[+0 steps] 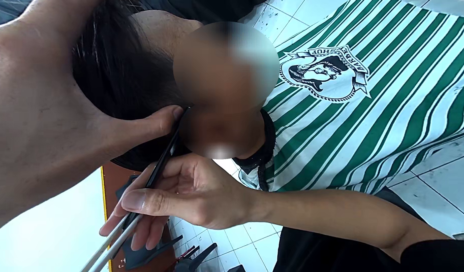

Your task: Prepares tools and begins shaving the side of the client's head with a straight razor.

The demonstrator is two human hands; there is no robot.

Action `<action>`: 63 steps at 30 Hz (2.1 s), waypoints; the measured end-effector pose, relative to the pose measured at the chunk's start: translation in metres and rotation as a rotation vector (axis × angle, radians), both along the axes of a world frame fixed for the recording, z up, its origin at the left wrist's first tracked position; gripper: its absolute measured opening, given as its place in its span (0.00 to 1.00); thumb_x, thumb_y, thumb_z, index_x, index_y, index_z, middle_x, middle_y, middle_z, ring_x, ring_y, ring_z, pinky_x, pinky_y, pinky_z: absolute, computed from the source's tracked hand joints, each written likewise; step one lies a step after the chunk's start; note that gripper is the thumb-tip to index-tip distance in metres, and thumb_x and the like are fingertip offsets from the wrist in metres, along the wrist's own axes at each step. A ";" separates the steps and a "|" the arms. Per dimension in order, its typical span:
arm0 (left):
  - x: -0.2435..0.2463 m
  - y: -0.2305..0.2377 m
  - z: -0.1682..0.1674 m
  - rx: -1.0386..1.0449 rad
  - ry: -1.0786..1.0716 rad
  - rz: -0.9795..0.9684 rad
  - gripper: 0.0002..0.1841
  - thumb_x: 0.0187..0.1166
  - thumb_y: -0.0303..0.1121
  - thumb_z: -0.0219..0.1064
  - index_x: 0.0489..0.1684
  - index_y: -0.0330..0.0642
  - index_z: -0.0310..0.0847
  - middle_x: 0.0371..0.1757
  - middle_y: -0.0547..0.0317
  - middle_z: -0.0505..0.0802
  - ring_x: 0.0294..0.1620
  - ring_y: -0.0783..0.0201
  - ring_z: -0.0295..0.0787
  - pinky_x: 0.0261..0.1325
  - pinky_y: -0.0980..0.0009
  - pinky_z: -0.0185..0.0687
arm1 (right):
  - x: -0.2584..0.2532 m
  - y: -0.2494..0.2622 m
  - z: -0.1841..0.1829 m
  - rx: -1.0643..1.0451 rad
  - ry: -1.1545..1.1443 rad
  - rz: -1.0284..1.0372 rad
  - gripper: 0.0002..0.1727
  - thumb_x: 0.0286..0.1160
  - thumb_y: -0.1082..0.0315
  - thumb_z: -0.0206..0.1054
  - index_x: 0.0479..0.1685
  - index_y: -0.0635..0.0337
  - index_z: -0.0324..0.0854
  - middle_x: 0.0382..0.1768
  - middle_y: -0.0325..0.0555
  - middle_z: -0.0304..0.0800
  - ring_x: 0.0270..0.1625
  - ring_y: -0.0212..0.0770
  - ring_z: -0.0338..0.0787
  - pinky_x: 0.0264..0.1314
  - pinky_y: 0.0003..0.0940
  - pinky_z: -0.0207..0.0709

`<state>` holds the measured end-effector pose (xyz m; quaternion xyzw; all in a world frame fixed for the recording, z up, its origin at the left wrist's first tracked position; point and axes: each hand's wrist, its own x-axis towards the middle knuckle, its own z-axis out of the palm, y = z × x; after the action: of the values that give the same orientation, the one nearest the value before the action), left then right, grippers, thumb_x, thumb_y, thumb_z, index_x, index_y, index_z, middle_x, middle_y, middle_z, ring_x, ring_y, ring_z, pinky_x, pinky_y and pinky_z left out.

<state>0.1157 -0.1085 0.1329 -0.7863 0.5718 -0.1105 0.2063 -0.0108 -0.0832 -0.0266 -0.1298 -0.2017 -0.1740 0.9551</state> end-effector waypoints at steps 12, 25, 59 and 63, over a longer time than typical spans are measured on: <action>0.007 -0.001 -0.003 -0.014 0.073 -0.002 0.57 0.41 0.79 0.76 0.79 0.60 0.70 0.57 0.62 0.89 0.57 0.70 0.87 0.56 0.61 0.85 | 0.000 0.001 -0.003 0.011 0.008 0.006 0.08 0.86 0.80 0.57 0.46 0.78 0.81 0.38 0.53 0.95 0.32 0.33 0.94 0.37 0.26 0.90; 0.010 0.002 -0.003 0.001 0.029 0.058 0.58 0.42 0.80 0.75 0.80 0.60 0.69 0.60 0.62 0.88 0.60 0.68 0.86 0.58 0.59 0.85 | 0.000 0.000 -0.003 -0.004 -0.002 0.005 0.08 0.86 0.80 0.58 0.47 0.78 0.81 0.39 0.53 0.95 0.32 0.33 0.94 0.37 0.27 0.91; 0.010 0.007 -0.001 -0.031 0.097 -0.070 0.56 0.46 0.81 0.71 0.79 0.55 0.71 0.57 0.58 0.88 0.58 0.71 0.85 0.56 0.65 0.84 | 0.000 0.001 -0.002 0.034 0.017 0.011 0.08 0.86 0.81 0.56 0.47 0.78 0.81 0.39 0.53 0.95 0.32 0.34 0.95 0.38 0.26 0.91; -0.011 -0.005 0.007 0.035 0.138 0.063 0.57 0.42 0.77 0.77 0.78 0.54 0.71 0.57 0.59 0.87 0.58 0.73 0.85 0.55 0.66 0.84 | 0.000 0.001 0.001 0.051 0.014 0.016 0.08 0.86 0.81 0.57 0.46 0.79 0.81 0.38 0.54 0.95 0.31 0.34 0.95 0.37 0.27 0.91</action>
<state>0.1048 -0.1140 0.1399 -0.8058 0.5616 -0.0397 0.1835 -0.0105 -0.0818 -0.0256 -0.1050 -0.1916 -0.1705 0.9608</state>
